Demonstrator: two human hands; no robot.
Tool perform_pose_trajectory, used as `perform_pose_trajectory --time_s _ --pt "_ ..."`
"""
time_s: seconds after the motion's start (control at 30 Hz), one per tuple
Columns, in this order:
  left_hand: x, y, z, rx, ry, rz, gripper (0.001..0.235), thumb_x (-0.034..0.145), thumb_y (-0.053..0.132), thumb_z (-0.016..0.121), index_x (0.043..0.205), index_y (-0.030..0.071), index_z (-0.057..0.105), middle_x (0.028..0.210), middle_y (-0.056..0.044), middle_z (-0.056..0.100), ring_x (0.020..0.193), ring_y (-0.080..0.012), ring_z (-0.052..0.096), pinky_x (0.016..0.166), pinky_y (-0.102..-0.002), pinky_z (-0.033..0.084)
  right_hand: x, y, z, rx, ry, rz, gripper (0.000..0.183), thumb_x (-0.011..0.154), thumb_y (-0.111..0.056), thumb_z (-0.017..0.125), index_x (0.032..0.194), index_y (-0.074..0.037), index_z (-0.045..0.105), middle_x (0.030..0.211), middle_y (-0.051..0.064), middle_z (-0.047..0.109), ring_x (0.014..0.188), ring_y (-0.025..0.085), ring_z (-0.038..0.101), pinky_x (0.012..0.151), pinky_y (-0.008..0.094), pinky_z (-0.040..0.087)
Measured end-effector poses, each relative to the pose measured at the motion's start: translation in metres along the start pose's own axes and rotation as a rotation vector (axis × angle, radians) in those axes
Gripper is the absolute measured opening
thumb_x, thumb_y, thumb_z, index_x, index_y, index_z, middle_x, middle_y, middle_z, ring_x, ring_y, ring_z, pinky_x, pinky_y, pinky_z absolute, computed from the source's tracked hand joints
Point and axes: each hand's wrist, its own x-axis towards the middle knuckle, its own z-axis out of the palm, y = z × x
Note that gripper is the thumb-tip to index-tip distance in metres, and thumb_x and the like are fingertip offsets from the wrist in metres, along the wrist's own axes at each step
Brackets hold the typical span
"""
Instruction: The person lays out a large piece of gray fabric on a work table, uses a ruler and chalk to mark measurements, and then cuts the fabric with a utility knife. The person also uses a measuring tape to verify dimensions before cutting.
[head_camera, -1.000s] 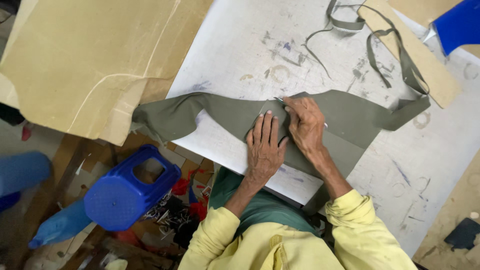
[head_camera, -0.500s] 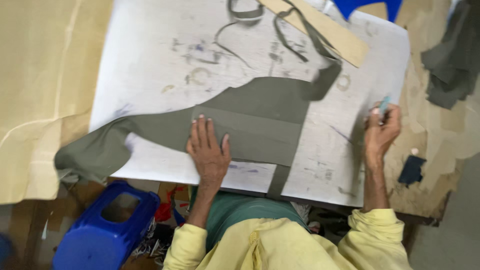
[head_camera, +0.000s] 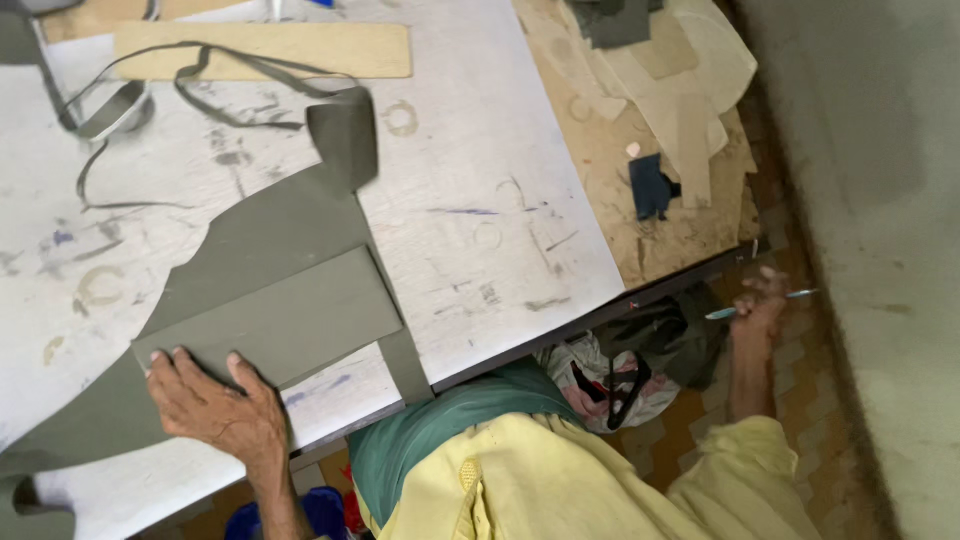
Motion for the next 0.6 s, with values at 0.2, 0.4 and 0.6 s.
perform_pose_trajectory --time_s 0.2,0.4,0.6 --pt "-0.001 -0.006 -0.004 -0.033 -0.035 0.040 0.056 0.118 0.028 0.059 0.153 -0.010 0.040 0.171 -0.028 0.030 0.158 -0.0435 0.024 0.124 -0.062 0.022 0.002 0.039 0.026 0.046 -0.044 0.014 0.032 0.099 0.001 0.051 0.129 -0.008 0.056 0.098 0.005 0.063 0.056 0.012 0.046 0.048 0.028 0.041" --pt "-0.006 -0.007 -0.027 -0.185 -0.029 0.067 0.061 0.110 0.027 0.069 0.155 -0.006 0.044 0.167 -0.027 0.037 0.157 -0.0437 0.031 0.128 -0.059 0.030 0.030 0.038 0.042 0.136 0.158 0.034 0.037 0.099 0.000 0.044 0.132 -0.014 0.049 0.085 0.006 0.060 0.057 0.015 0.055 0.049 0.030 0.048" --pt "-0.013 0.024 -0.030 -0.184 -0.044 0.131 0.054 0.105 0.019 0.071 0.149 -0.005 0.052 0.163 -0.026 0.046 0.153 -0.0426 0.041 0.127 -0.055 0.035 0.038 0.054 0.019 0.193 -0.064 -0.310 0.025 0.098 0.008 0.048 0.118 -0.003 0.060 0.086 0.008 0.058 0.057 0.014 0.046 0.049 0.031 0.038"
